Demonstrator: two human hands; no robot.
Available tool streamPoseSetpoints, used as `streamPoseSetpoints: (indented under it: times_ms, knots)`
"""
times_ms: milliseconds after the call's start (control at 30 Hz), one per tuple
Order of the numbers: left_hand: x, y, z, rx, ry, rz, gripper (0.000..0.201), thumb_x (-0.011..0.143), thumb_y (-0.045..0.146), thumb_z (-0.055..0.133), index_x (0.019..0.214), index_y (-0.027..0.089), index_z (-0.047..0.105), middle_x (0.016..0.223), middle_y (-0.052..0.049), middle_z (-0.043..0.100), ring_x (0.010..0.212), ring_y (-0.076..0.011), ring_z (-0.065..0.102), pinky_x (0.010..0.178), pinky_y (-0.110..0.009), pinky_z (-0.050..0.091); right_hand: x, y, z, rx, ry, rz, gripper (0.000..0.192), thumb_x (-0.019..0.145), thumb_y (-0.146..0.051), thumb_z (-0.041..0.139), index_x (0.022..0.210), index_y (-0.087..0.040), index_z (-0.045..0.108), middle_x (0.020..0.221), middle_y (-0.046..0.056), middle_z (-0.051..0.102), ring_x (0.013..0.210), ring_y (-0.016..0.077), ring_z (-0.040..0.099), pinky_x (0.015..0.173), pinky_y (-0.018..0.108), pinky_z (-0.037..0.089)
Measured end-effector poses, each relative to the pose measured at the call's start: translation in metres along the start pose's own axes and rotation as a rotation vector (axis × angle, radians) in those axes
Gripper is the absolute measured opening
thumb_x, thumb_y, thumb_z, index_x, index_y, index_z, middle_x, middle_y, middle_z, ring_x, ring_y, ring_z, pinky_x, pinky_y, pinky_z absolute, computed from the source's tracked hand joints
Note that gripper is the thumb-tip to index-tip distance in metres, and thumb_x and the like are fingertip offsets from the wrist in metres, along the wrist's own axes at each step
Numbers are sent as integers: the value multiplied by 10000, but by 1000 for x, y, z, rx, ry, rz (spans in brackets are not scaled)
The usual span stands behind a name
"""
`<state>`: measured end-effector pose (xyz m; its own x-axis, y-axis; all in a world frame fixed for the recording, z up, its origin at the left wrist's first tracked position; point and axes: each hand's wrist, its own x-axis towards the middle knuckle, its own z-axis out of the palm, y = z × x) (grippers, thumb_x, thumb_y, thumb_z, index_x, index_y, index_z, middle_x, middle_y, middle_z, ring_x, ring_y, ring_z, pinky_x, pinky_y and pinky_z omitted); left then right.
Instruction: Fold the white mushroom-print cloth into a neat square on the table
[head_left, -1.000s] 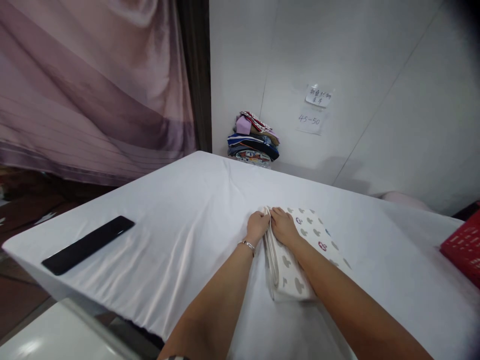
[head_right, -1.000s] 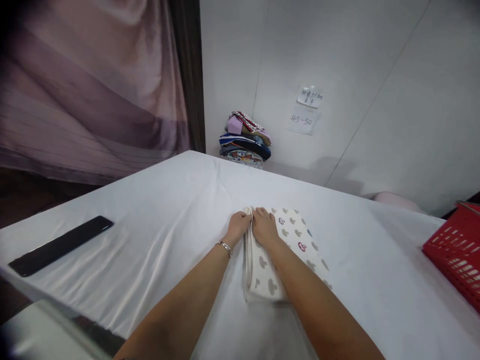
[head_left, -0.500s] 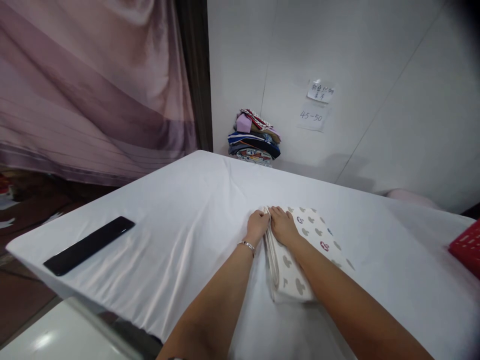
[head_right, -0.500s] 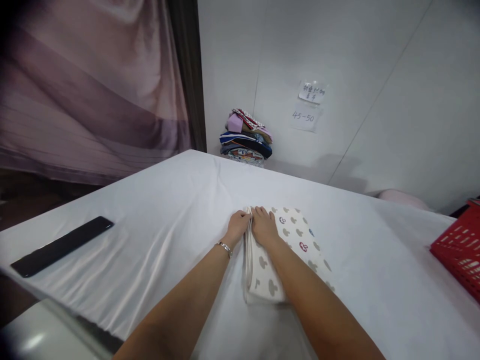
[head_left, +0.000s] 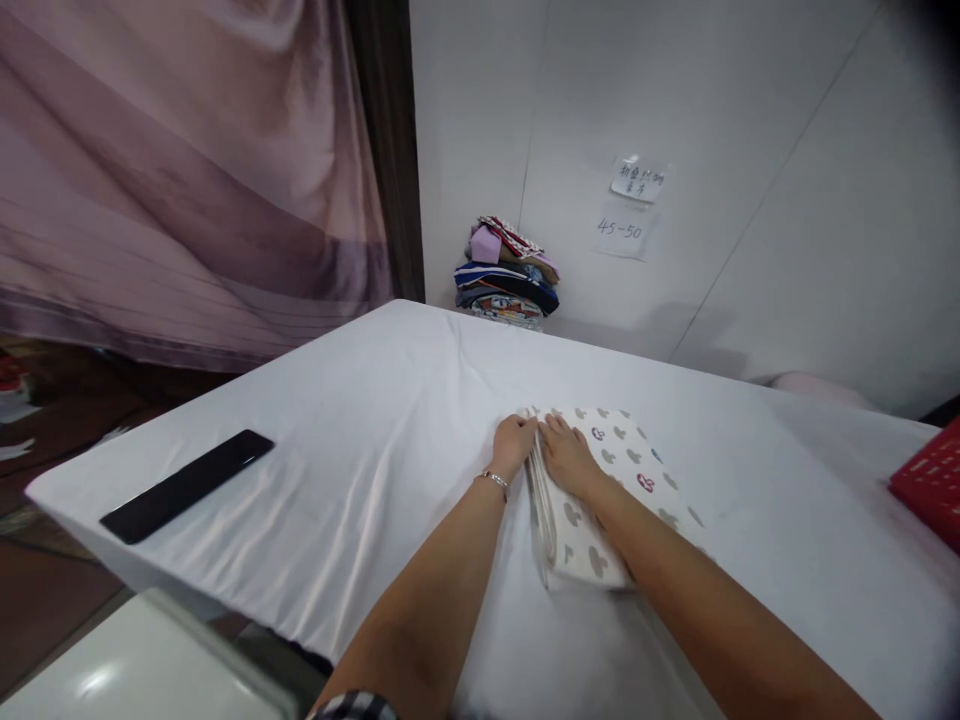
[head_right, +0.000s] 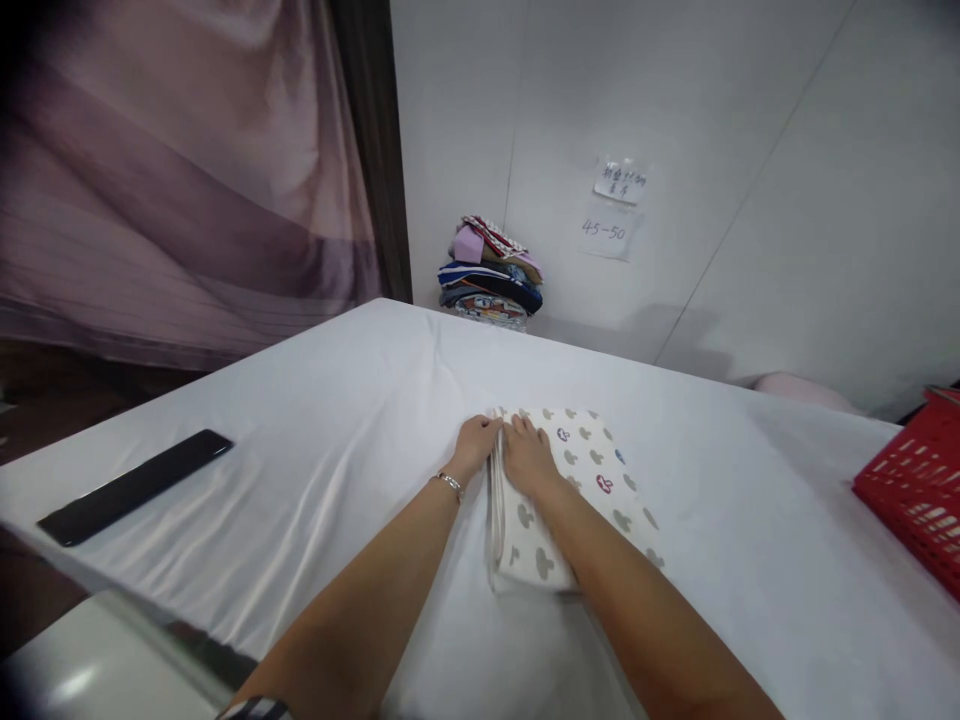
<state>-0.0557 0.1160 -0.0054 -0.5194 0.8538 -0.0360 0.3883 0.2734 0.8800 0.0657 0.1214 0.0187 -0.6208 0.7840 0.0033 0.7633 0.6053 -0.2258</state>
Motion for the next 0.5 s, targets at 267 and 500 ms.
streamPoseSetpoints:
  times_ms: [267, 500]
  knots:
    - [-2, 1, -2, 13, -9, 14, 279, 808, 344, 505, 649, 146, 621, 678, -57, 644, 651, -160, 565, 613, -258, 369, -106, -6, 14, -4, 78, -138, 484, 957, -301, 229, 1388, -147, 390, 1465, 76, 355, 1370, 213, 272, 1102, 423, 254]
    - [0, 0, -2, 17, -11, 22, 277, 795, 341, 513, 605, 156, 592, 647, -47, 629, 637, -158, 549, 606, -255, 361, -174, -9, 49, -138, 362, -258, 473, 921, -249, 377, 1384, -154, 401, 1455, 74, 365, 1360, 240, 293, 1098, 439, 266]
